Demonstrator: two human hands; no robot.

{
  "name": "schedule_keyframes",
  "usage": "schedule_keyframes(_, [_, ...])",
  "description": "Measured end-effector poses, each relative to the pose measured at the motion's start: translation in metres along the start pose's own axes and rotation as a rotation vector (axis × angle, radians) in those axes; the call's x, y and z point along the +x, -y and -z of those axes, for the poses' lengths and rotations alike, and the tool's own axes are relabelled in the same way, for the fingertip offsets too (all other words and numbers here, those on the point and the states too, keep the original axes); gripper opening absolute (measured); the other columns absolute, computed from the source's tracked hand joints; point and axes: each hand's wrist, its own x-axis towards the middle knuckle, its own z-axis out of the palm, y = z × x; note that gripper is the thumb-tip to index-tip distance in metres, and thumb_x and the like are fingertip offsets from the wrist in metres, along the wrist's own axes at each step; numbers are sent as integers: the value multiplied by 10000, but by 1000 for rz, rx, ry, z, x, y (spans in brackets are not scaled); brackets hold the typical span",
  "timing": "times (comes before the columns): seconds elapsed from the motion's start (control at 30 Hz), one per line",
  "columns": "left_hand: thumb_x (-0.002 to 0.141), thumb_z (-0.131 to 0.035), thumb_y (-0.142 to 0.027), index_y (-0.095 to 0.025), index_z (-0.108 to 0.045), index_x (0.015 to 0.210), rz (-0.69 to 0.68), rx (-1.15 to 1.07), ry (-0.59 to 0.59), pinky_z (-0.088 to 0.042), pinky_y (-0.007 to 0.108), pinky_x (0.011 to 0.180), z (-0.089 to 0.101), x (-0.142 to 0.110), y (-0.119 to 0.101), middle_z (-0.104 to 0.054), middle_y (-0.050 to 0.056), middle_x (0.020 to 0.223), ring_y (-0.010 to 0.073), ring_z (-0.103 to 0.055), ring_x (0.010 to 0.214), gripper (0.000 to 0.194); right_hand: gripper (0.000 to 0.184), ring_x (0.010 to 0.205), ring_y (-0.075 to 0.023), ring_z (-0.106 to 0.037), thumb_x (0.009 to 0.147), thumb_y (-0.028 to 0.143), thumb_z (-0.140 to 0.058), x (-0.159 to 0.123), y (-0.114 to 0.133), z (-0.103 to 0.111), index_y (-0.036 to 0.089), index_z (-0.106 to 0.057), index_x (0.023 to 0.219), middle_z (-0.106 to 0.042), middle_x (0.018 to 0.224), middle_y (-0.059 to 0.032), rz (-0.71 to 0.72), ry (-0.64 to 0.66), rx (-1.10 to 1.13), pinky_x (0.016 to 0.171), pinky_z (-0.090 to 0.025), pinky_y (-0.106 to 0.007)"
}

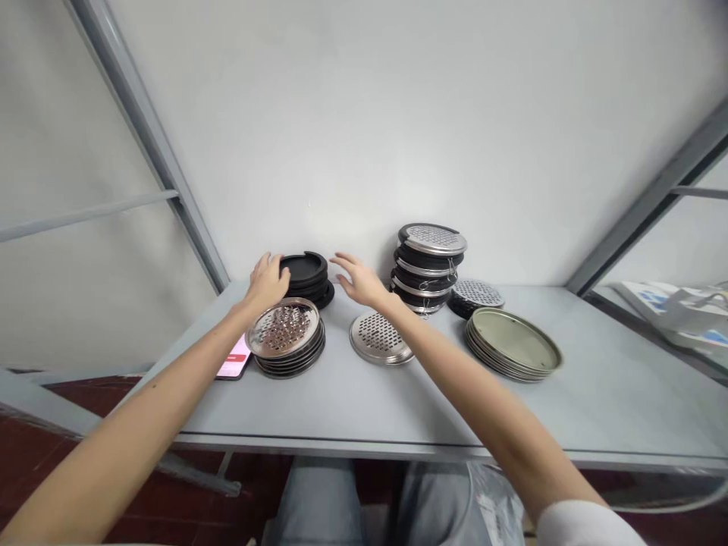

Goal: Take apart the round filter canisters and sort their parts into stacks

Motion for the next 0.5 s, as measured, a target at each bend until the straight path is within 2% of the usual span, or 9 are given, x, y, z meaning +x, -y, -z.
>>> schedule_keyframes(0.07, [888, -426, -294, -120, -536, 1237, -193, -56, -116, -294, 467, 1100, 4, -13, -32, -447, 171, 1378, 300, -389, 1311, 405, 356, 1145, -231, -572, 873, 188, -504, -21, -6, 21, 158, -582, 1219, -597, 1260, -125, -36, -111, 79, 1008, -448, -393])
schedule_keyframes(0.13, [904, -416, -305, -152, -583, 1158, -382, -184, -102, -348, 426, 1072, 2, -31, -66, -559, 122, 1262, 254, -483, 1228, 341, 290, 951, -205, -655, 879, 223, -512, -48, -12, 42, 161, -630, 1136, -682, 1093, -99, -112, -183, 148, 891, -516, -358])
schedule_keyframes(0.17, [915, -409, -317, -164, -594, 1136, -458, -252, -27, -374, 398, 1053, -2, -41, -82, -604, 102, 1199, 232, -526, 1178, 326, 258, 911, -201, -664, 885, 241, -508, -63, -15, 51, 166, -655, 1082, -701, 1042, -88, -158, -211, 160, 849, -528, -346])
schedule_keyframes(0.23, [926, -416, -373, -181, -602, 1137, -538, -327, 203, -392, 361, 1038, -16, -62, -107, -625, 90, 1191, 215, -556, 1152, 341, 230, 880, -201, -674, 889, 264, -507, -93, -19, 64, 179, -685, 1007, -720, 987, -73, -233, -215, 169, 800, -536, -330])
schedule_keyframes(0.27, [903, -462, -437, -178, -580, 1190, -515, -314, 295, -372, 371, 1056, -25, -71, -115, -582, 109, 1270, 237, -521, 1209, 404, 223, 865, -202, -678, 885, 269, -513, -107, -21, 69, 182, -692, 986, -725, 970, -69, -261, -208, 171, 787, -537, -327])
schedule_keyframes(0.37, [706, -625, -671, -189, -362, 1416, -350, -206, 548, -285, 486, 1097, -55, -95, -128, -289, 177, 1513, 366, -264, 1391, 898, 226, 805, -202, -685, 879, 288, -521, -141, -25, 75, 184, -694, 980, -736, 910, -67, -340, -212, 158, 741, -539, -319])
schedule_keyframes(0.43, [602, -658, -745, -197, -241, 1473, -288, -167, 604, -227, 535, 1105, -72, -104, -129, -135, 196, 1555, 409, -116, 1418, 1111, 234, 761, -197, -681, 880, 291, -514, -152, -27, 76, 187, -692, 992, -738, 875, -62, -375, -179, 128, 692, -534, -308])
schedule_keyframes(0.5, [569, -661, -767, -187, -184, 1491, -271, -149, 594, -208, 543, 1109, -82, -109, -126, -81, 212, 1558, 417, -79, 1419, 1189, 235, 776, -197, -674, 877, 281, -514, -157, -27, 76, 191, -688, 1007, -734, 898, -61, -367, -109, 95, 692, -527, -308])
